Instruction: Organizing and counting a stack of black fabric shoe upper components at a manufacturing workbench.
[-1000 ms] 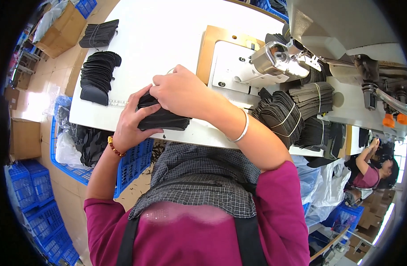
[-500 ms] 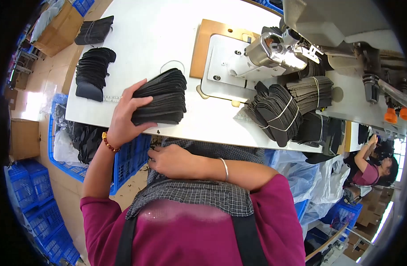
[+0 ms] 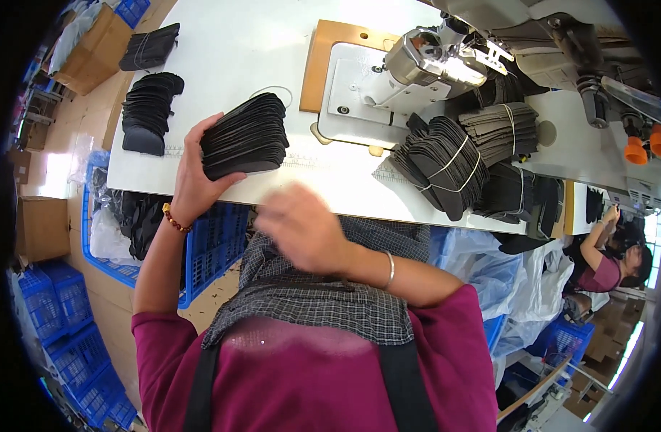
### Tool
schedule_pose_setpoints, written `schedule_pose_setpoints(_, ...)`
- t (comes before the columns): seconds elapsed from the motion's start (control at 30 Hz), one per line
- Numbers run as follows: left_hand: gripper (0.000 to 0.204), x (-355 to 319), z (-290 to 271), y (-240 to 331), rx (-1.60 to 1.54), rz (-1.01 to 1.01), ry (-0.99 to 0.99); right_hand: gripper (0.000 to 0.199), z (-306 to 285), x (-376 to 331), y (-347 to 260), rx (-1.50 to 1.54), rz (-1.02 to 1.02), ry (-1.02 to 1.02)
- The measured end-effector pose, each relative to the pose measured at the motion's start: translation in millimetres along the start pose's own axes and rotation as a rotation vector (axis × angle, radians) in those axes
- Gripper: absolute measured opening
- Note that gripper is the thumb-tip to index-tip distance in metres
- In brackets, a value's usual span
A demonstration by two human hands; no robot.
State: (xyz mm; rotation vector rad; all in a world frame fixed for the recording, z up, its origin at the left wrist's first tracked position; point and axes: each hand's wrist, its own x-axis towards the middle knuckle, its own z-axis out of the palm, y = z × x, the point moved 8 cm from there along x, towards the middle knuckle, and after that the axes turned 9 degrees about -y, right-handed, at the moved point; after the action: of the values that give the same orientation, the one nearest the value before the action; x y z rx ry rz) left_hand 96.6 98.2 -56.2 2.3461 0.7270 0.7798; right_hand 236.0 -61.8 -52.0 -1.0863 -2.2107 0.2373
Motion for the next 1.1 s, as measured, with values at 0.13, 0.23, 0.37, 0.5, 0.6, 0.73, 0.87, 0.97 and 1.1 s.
schedule_pose_setpoints(0.13,0.11,1,-2,1,0.016,-0.029,-0.017,0.049,13,-2,-5,0.06,0.068,-0.179)
schedule_pose_setpoints(0.23,0.119,5,0,3,-0.007,-0.055,-0.045,0.047,13,2,-15,0.137,-0.096,-0.179)
schedule_pose_setpoints(0.37,0.122,4,0,5,0.024,-0.04,-0.026,0.058,-27,38,13,-0.072,0.069,0.056)
schedule_pose_setpoints(0.5,0.124,4,0,7,0.049,-0.021,-0.036,0.088,-13,51,35,-0.308,0.244,-0.172)
schedule_pose_setpoints(0.6,0.132,1,1,5,0.093,-0.011,-0.041,0.101,-3,41,42,-0.34,0.327,-0.229)
schedule_pose_setpoints(0.73,0.127,-1,1,6,0.048,0.002,0.007,0.11,-5,48,37,-0.25,0.301,-0.222)
schedule_pose_setpoints(0.87,0.128,0,-1,5,0.059,-0.05,0.005,0.093,-33,80,46,-0.302,0.267,-0.088)
schedule_pose_setpoints(0.97,0.126,2,0,4,0.075,-0.062,0.002,0.072,-37,80,36,-0.135,0.095,-0.008)
schedule_pose_setpoints(1.1,0.123,5,-1,9,0.101,-0.007,0.009,0.047,-15,58,29,-0.149,0.144,-0.017)
